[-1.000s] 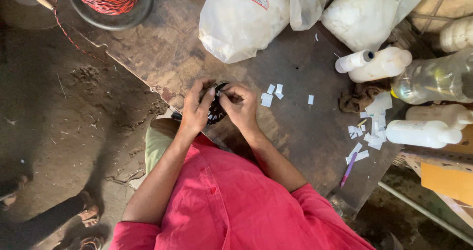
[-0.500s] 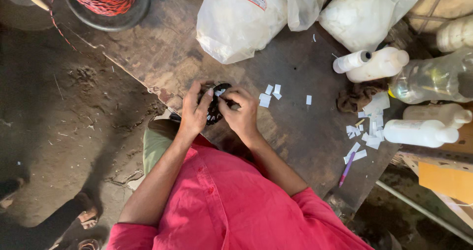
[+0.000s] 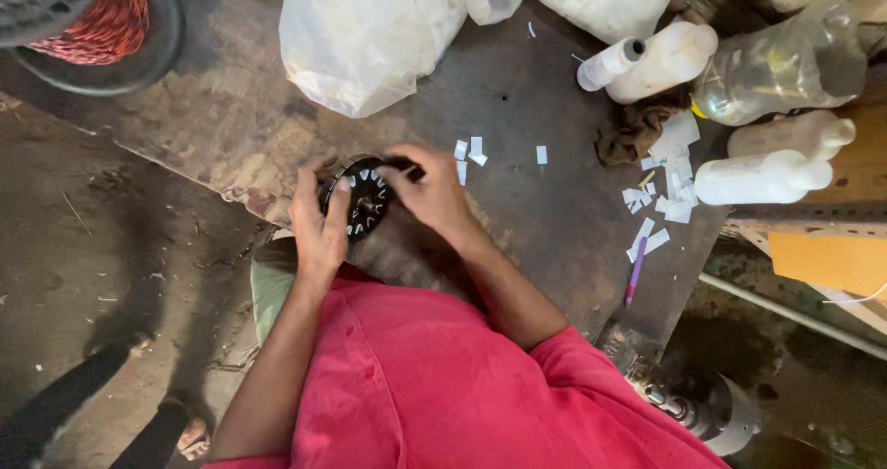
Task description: The person retrieves a white plastic bag from a shelf and places it on the workbench. They then insert small white rectangular pieces into the slots of a circular metal component. Finally, they use shears to cut a strip of white material into smaller pieces.
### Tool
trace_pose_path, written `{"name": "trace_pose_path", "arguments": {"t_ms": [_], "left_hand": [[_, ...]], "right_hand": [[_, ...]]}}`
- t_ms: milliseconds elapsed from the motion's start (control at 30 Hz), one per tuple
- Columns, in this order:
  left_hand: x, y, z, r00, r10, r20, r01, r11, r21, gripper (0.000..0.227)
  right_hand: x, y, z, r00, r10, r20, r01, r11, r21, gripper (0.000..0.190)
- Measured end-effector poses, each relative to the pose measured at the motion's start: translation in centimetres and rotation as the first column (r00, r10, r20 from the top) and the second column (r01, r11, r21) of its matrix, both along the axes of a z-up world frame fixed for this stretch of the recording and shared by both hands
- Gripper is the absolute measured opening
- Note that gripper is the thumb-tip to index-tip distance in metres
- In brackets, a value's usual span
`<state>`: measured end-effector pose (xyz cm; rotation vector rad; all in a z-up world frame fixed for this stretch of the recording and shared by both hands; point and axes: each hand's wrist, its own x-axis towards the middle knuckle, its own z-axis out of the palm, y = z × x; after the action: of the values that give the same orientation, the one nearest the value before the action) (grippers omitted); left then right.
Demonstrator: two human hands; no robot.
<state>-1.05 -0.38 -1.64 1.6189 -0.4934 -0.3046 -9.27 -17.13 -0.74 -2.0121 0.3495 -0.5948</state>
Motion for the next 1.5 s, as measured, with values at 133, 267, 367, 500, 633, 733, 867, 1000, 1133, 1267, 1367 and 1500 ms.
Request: {"name": "trace_pose_path", "arguments": {"t_ms": [133, 267, 367, 500, 633, 733, 867, 1000, 1133, 1267, 1367, 1500], "left_hand": [[-0.8, -0.4, -0.1, 0.990, 0.100, 0.097, -0.110, 0.988, 0.106, 0.045], [-0.9, -0.8, -0.2, 0.984, 0.128, 0.123, -0.143, 0.981, 0.130, 0.046], [-0.9, -0.9, -0.1, 0.980, 0.137, 0.142, -0.159, 0.975, 0.157, 0.046], [-1.1, -0.9, 0.2, 0.974, 0.127, 0.186, -0.161, 0.970, 0.183, 0.047], [-1.0, -0.9, 0.4, 0.976, 0.117, 0.182, -0.150, 0.972, 0.180, 0.046], [-0.8, -0.9, 0.2, 0.984, 0.107, 0.144, -0.131, 0.977, 0.167, 0.047], [-0.5, -0.9, -0.3, 0.981, 0.127, 0.148, -0.148, 0.979, 0.142, 0.047], [-0.5, -0.9, -0.6, 0.984, 0.131, 0.118, -0.147, 0.980, 0.133, 0.046], [-0.4, -0.8, -0.7, 0.987, 0.131, 0.090, -0.142, 0.981, 0.129, 0.046], [-0.5, -1.0, -0.3, 0.984, 0.137, 0.110, -0.151, 0.980, 0.131, 0.046], [-0.5, -1.0, 0.2, 0.985, 0.139, 0.099, -0.155, 0.973, 0.173, 0.046], [-0.5, -0.8, 0.3, 0.975, 0.138, 0.173, -0.161, 0.979, 0.124, 0.046]], "right_hand": [[-3.2, -5.2, 0.4, 0.931, -0.284, -0.228, 0.127, 0.841, -0.526, 0.035], [-5.5, -6.1, 0.2, 0.904, -0.232, -0.358, -0.036, 0.794, -0.606, 0.053], [-6.6, -5.1, -0.3, 0.912, -0.196, -0.359, -0.057, 0.808, -0.586, 0.042], [-7.6, -5.3, -0.8, 0.935, -0.179, -0.307, -0.001, 0.862, -0.506, 0.032], [-7.4, -6.6, -1.2, 0.949, -0.160, -0.271, 0.038, 0.913, -0.406, 0.026], [-6.7, -7.5, -1.3, 0.928, -0.138, -0.347, 0.028, 0.952, -0.305, 0.026], [-6.1, -8.6, -1.6, 0.901, -0.090, -0.424, -0.003, 0.977, -0.213, 0.025], [-5.9, -10.1, -1.5, 0.897, 0.010, -0.442, -0.083, 0.986, -0.146, 0.023], [-2.0, -10.6, -0.7, 0.916, 0.038, -0.399, -0.105, 0.984, -0.147, 0.020], [5.9, -8.7, -0.5, 0.988, -0.152, 0.006, 0.152, 0.976, -0.155, 0.017], [9.6, -7.1, -1.1, 0.982, -0.117, 0.147, 0.164, 0.914, -0.370, 0.013], [7.2, -6.9, -2.9, 0.985, -0.120, 0.126, 0.155, 0.936, -0.316, 0.028]]}}
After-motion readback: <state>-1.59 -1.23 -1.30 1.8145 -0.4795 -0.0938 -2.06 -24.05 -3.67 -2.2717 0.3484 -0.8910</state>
